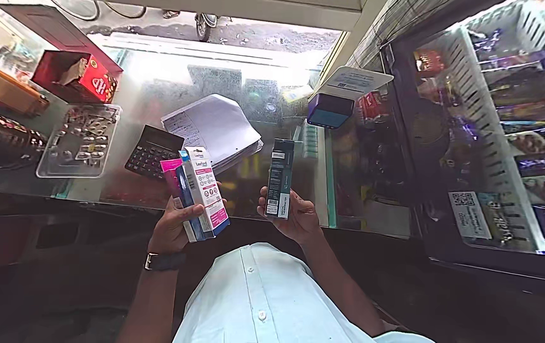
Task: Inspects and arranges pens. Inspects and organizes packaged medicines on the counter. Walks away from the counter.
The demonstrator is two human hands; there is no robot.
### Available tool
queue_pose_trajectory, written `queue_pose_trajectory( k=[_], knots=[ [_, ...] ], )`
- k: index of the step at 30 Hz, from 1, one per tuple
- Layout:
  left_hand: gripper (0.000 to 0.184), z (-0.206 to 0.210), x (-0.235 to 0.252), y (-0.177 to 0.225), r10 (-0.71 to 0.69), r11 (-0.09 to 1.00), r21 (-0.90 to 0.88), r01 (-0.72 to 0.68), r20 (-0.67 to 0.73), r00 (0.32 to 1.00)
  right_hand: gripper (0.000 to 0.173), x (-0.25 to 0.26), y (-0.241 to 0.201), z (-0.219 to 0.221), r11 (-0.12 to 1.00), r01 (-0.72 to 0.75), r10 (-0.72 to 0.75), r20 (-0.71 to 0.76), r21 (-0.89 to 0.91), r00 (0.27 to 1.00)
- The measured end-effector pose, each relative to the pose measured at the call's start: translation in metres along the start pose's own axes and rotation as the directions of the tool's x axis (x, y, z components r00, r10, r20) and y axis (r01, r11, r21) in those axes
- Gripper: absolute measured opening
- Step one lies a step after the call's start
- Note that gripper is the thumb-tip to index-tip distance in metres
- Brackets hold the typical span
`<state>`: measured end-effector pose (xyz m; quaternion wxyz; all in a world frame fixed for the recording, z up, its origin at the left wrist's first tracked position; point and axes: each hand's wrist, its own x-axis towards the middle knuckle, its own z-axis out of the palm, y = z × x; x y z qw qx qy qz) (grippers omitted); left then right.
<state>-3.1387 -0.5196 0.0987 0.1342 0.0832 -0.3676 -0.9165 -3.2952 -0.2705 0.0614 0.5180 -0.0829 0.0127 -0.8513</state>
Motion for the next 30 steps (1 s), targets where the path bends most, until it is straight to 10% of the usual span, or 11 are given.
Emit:
queue_pose_trajectory(
  k=[18,30],
  knots=[
    [0.065,0.017,-0.006,-0.028,-0.122,0.97,-0.14,0.2,0.433,0.893,0.046,0.019,-0.005,-0.006,0.997,0.016,-0.01,0.079,-0.079,0.997],
    [0.065,0.012,-0.011,-0.038,-0.104,0.981,-0.128,0.146,0.288,0.952,0.058,0.013,-0.003,0.007,0.946,0.035,-0.065,-0.084,-0.323,0.994]
  ],
)
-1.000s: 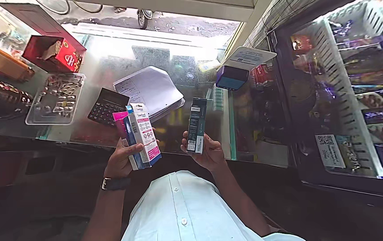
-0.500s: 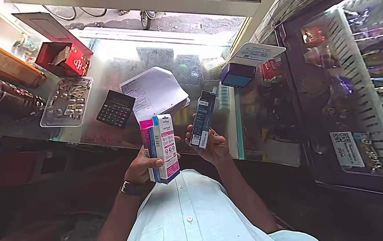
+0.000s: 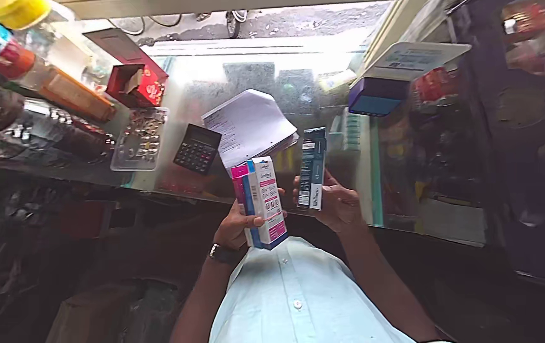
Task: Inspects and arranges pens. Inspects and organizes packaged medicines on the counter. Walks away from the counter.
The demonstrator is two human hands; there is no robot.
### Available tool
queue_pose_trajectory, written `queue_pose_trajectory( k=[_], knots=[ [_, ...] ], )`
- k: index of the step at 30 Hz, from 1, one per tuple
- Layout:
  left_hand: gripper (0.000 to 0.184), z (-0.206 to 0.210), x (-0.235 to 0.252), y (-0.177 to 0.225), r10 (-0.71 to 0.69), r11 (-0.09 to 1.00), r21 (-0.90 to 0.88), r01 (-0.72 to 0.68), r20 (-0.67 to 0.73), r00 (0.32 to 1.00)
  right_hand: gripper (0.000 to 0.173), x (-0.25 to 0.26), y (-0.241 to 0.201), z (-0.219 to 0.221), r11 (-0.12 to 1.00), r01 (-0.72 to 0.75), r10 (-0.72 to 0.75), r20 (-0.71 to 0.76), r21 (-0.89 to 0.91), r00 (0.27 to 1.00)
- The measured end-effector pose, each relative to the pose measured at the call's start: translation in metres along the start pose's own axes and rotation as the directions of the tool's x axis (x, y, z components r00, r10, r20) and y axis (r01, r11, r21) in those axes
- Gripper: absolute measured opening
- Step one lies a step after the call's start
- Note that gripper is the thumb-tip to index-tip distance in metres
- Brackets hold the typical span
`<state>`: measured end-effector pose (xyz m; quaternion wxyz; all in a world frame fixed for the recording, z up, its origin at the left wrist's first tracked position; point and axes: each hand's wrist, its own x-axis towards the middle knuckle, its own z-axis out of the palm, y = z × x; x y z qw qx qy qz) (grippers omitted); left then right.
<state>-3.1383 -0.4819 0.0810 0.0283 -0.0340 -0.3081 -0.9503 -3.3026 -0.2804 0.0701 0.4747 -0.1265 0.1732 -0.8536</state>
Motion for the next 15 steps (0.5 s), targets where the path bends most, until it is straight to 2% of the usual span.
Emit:
queue_pose_trajectory(
  k=[3,6,8,10,13,15],
  knots=[
    [0.06,-0.002,-0.005,-0.001,0.057,0.998,0.014,-0.055,-0.161,0.985,0.073,-0.005,0.001,0.009,0.98,-0.004,-0.008,-0.057,-0.2,0.998],
    [0.05,-0.005,-0.007,-0.006,0.086,0.996,-0.012,-0.09,-0.204,0.975,0.071,-0.009,0.005,0.028,0.859,-0.033,-0.072,-0.184,-0.51,0.98],
    [0.052,-0.024,-0.009,-0.011,0.078,0.991,-0.098,-0.09,-0.122,0.989,0.069,-0.011,0.013,0.038,0.733,-0.02,-0.112,-0.15,-0.68,0.982],
    [0.062,-0.038,-0.005,-0.013,0.076,0.984,-0.156,-0.081,-0.04,0.996,0.059,-0.013,0.021,0.046,0.674,0.014,-0.131,-0.101,-0.739,0.986],
    [0.074,-0.035,0.008,-0.014,0.089,0.966,-0.249,-0.064,0.088,0.992,0.048,-0.016,0.028,0.057,0.69,0.039,-0.118,-0.059,-0.723,0.991],
    [0.075,-0.034,0.011,-0.016,0.097,0.96,-0.272,-0.064,0.108,0.989,0.05,-0.014,0.032,0.063,0.694,0.078,-0.142,-0.03,-0.716,0.989]
  ],
)
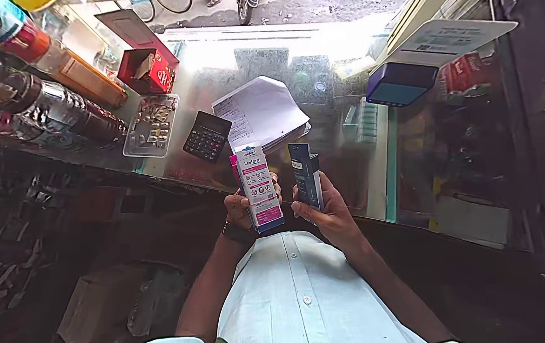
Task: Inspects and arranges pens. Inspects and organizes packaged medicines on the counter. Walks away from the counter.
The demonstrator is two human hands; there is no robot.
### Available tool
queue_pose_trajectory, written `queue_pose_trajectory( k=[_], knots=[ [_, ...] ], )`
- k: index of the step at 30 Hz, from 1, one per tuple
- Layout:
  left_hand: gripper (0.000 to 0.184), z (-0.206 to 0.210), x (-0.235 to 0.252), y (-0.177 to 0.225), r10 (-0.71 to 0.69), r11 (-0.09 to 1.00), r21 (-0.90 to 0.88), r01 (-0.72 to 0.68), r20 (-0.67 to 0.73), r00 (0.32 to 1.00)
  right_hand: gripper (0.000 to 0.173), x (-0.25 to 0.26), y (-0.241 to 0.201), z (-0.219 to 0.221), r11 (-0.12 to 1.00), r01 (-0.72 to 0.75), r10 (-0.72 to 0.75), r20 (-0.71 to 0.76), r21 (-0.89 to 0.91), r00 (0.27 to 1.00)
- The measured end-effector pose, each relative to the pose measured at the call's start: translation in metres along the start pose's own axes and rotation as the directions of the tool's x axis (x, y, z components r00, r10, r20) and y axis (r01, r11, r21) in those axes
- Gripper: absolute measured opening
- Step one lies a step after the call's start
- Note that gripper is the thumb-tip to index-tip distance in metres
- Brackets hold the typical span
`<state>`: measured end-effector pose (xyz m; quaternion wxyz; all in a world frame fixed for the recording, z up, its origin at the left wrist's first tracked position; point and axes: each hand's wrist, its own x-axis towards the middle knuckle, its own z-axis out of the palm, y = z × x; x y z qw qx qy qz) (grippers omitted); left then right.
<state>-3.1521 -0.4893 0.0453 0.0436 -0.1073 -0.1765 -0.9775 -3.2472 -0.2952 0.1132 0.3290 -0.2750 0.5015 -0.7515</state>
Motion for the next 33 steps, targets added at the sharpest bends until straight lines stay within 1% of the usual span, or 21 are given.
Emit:
queue_pose_trajectory(
  k=[3,5,7,10,15,19,23,26,29,33],
  knots=[
    [0.077,-0.005,-0.002,-0.003,0.019,1.0,0.014,-0.018,-0.018,1.0,0.063,0.008,0.0,0.009,0.994,0.076,-0.078,-0.021,-0.081,0.997],
    [0.073,-0.004,-0.002,-0.004,0.036,0.999,0.035,-0.035,-0.026,0.999,0.072,0.015,0.0,0.011,0.991,0.069,-0.073,-0.036,-0.118,0.997],
    [0.067,0.0,-0.002,-0.004,0.038,0.998,0.045,-0.037,-0.015,0.999,0.074,0.02,-0.001,0.012,0.989,0.043,-0.05,-0.049,-0.139,0.998],
    [0.062,0.002,-0.001,-0.004,0.038,0.997,0.07,-0.038,0.009,0.999,0.072,0.022,0.001,0.012,0.991,0.009,-0.017,-0.06,-0.132,0.998],
    [0.066,0.001,-0.002,-0.004,0.03,0.997,0.071,-0.031,0.003,1.0,0.067,0.021,0.004,0.012,0.997,-0.003,-0.001,-0.041,-0.08,0.999],
    [0.067,0.002,-0.002,-0.005,0.034,0.998,0.053,-0.033,-0.003,0.999,0.068,0.022,0.004,0.013,0.998,-0.001,-0.001,-0.035,-0.062,0.999],
    [0.073,0.0,-0.003,-0.006,0.023,1.0,-0.005,-0.023,-0.019,1.0,0.068,0.022,0.006,0.012,1.0,0.023,-0.024,-0.014,-0.014,1.0],
    [0.072,0.001,-0.002,-0.008,0.03,0.999,-0.014,-0.031,-0.026,0.999,0.067,0.022,0.006,0.012,1.0,0.017,-0.017,-0.02,0.002,1.0],
    [0.081,0.001,-0.001,-0.008,0.015,0.999,-0.031,-0.016,-0.016,1.0,0.067,0.021,0.006,0.012,1.0,0.014,-0.014,-0.015,0.005,1.0],
    [0.074,0.002,0.0,-0.009,0.019,1.0,-0.015,-0.018,0.003,1.0,0.067,0.02,0.006,0.011,1.0,0.011,-0.011,-0.02,0.0,1.0]
  ],
)
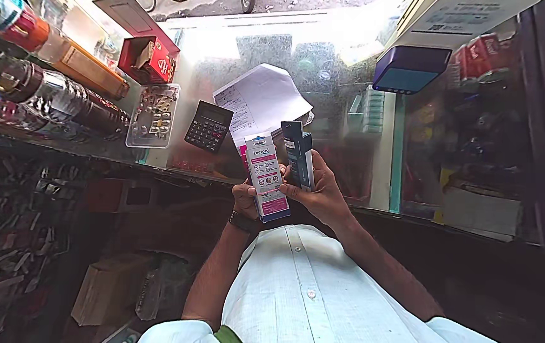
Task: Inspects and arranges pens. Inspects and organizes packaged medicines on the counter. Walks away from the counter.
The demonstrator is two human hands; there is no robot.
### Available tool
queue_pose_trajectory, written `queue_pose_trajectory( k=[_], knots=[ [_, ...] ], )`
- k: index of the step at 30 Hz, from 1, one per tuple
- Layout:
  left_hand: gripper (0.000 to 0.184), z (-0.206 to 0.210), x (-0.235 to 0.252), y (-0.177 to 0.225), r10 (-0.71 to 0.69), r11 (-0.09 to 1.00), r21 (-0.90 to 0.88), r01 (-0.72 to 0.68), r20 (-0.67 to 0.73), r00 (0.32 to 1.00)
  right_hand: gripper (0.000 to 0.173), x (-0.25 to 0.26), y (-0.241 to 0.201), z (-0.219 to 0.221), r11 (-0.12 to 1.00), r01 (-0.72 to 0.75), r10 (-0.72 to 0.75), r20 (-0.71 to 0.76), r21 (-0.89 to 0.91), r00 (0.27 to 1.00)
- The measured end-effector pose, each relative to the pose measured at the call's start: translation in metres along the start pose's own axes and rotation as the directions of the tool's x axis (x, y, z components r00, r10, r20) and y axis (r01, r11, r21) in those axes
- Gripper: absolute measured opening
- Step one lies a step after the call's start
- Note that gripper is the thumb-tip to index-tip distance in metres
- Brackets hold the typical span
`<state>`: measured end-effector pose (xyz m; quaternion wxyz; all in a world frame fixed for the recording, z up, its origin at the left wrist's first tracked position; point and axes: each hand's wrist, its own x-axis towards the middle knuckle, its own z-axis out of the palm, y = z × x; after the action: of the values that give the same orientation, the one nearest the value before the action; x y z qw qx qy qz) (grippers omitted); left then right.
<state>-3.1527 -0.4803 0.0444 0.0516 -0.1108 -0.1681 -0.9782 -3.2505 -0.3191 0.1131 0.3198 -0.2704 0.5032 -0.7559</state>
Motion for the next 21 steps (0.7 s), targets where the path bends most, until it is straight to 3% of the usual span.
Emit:
queue_pose_trajectory(
  k=[6,9,11,13,15,17,19,21],
  knots=[
    [0.074,-0.001,0.0,0.0,-0.006,1.0,0.011,0.006,0.002,1.0,0.07,-0.002,-0.004,-0.004,0.999,-0.014,0.013,-0.037,-0.042,0.999],
    [0.084,-0.006,-0.002,-0.001,-0.042,0.999,-0.001,0.042,-0.031,0.999,0.067,-0.007,-0.005,-0.023,0.945,-0.069,0.008,-0.19,-0.319,0.982],
    [0.084,-0.01,-0.005,0.0,-0.044,0.999,0.0,0.045,-0.043,0.998,0.063,-0.012,0.001,-0.043,0.787,-0.133,-0.043,-0.269,-0.602,0.962],
    [0.079,-0.012,-0.007,0.002,-0.041,0.999,0.003,0.041,-0.052,0.998,0.062,-0.018,0.008,-0.06,0.497,-0.237,-0.079,-0.315,-0.835,0.946],
    [0.077,-0.014,-0.008,0.001,-0.033,0.999,0.015,0.034,-0.061,0.998,0.061,-0.02,0.017,-0.072,0.198,-0.317,-0.099,-0.341,-0.927,0.935],
    [0.076,-0.015,-0.01,0.001,-0.026,0.999,0.026,0.028,-0.08,0.996,0.057,-0.021,0.023,-0.077,0.069,-0.341,-0.108,-0.346,-0.938,0.932],
    [0.07,-0.017,-0.012,0.003,-0.02,0.998,0.058,0.025,-0.094,0.995,0.052,-0.023,0.021,-0.069,0.14,-0.279,-0.162,-0.3,-0.95,0.94],
    [0.048,-0.005,-0.012,0.005,0.014,0.989,0.149,0.009,-0.153,0.988,0.049,-0.025,0.009,-0.043,0.389,-0.146,-0.189,-0.234,-0.91,0.954]
  ],
)
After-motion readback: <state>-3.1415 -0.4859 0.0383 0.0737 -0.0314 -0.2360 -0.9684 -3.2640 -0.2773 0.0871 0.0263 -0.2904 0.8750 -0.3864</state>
